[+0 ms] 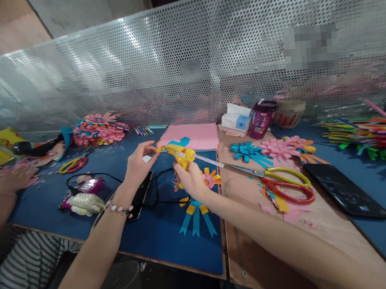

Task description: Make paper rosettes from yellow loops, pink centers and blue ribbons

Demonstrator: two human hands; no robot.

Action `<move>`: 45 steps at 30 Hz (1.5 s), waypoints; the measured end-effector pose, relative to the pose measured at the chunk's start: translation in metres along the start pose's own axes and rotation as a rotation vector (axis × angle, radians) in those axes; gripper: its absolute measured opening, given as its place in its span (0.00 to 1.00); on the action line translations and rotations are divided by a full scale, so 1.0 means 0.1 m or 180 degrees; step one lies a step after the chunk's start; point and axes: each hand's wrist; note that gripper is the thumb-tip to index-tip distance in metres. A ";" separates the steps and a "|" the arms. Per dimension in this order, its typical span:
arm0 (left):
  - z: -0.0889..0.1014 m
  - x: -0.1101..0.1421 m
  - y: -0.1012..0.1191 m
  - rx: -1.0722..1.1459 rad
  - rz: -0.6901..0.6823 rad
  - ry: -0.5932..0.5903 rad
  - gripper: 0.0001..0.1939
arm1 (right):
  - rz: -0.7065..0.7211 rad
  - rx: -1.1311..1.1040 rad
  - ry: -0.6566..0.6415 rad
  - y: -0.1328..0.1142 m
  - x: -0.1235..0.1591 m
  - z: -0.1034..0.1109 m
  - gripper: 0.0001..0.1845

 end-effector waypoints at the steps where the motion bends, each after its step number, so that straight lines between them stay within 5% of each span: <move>1: 0.00 0.00 0.00 -0.0004 0.0006 -0.0004 0.20 | -0.0009 0.0011 0.0008 0.00 0.00 0.00 0.17; 45: 0.02 0.00 0.03 -0.0045 -0.0149 0.0109 0.17 | -0.0297 -0.0196 0.0015 -0.07 0.04 -0.03 0.11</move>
Point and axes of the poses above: each hand's wrist, its own x-axis away from the middle knuckle, its own z-axis out of the back of the hand, y = z × x, and after that the axes turned 15 degrees about x, right-handed
